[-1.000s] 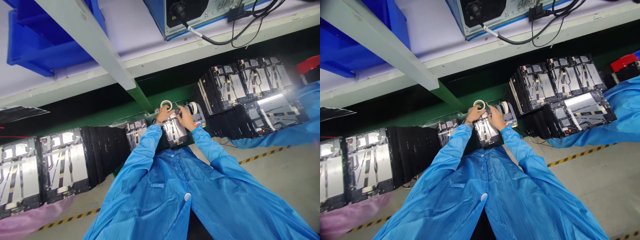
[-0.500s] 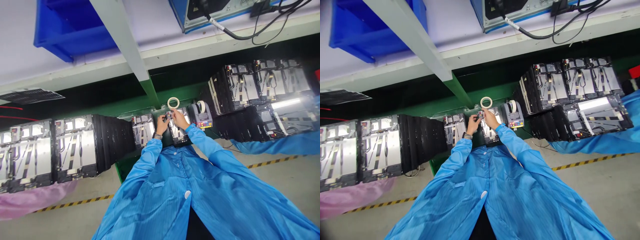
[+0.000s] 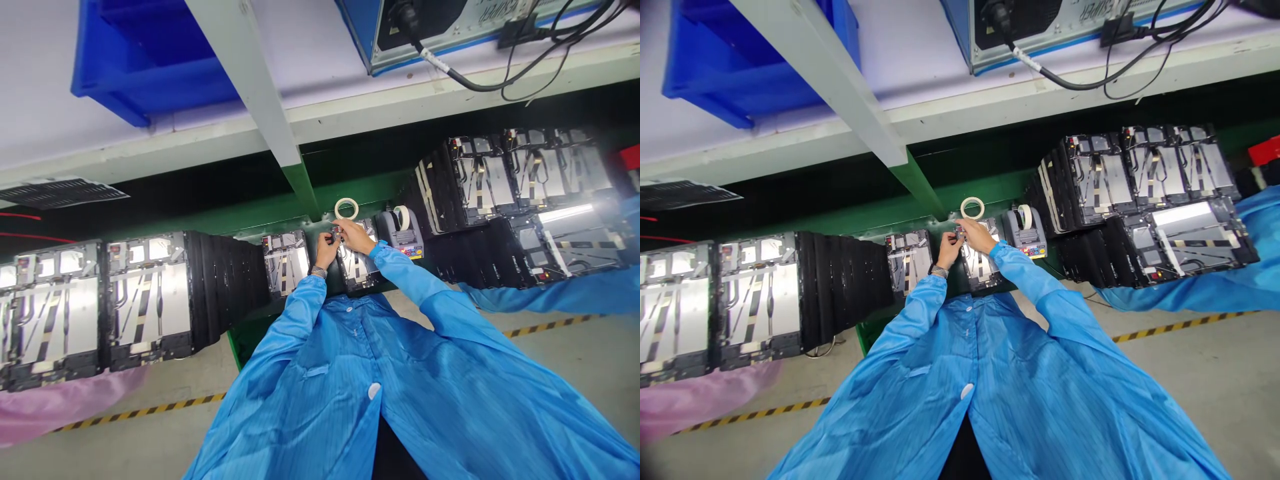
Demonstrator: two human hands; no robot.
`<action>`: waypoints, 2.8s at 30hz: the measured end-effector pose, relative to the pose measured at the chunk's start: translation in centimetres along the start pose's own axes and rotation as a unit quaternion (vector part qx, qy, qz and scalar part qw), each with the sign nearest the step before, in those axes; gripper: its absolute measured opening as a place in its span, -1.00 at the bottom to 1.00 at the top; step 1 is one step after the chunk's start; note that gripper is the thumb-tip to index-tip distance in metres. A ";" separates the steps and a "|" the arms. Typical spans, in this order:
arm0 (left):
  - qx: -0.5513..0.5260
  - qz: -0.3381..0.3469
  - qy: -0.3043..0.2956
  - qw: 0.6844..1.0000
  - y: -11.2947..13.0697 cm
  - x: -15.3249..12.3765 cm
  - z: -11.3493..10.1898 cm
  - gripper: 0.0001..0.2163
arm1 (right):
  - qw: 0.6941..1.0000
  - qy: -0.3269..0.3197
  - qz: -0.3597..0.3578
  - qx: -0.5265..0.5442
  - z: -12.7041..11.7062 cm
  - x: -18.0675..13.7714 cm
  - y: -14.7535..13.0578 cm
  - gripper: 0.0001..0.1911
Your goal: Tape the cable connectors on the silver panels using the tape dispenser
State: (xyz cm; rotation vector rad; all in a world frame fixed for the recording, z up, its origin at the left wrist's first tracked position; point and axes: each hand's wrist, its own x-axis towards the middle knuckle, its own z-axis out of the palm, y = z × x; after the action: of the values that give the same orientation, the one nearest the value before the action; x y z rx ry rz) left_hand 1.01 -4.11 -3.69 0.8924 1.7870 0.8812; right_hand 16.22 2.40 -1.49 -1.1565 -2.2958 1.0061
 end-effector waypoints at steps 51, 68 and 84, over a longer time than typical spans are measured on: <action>0.024 0.068 0.008 0.997 0.1 -0.5 -0.4 -0.61 | 0.608 0.179 0.301 0.712 5.2 -5.5 -5.1 -0.61; 0.210 0.115 -0.026 0.970 1.0 -0.4 -1.0 -0.76 | 0.550 0.160 0.342 0.745 4.3 -5.1 -4.9 -0.79; 0.241 0.096 -0.045 0.965 2.1 -0.7 -1.4 -0.75 | 0.986 0.021 0.162 -0.033 0.3 -5.7 -4.0 -0.48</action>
State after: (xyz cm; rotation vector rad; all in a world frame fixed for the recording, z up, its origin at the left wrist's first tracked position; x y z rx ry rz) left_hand 0.30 -3.94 -1.18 1.4120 1.8895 0.5128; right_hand 17.23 -3.91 1.18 -1.6019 -2.1665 1.0101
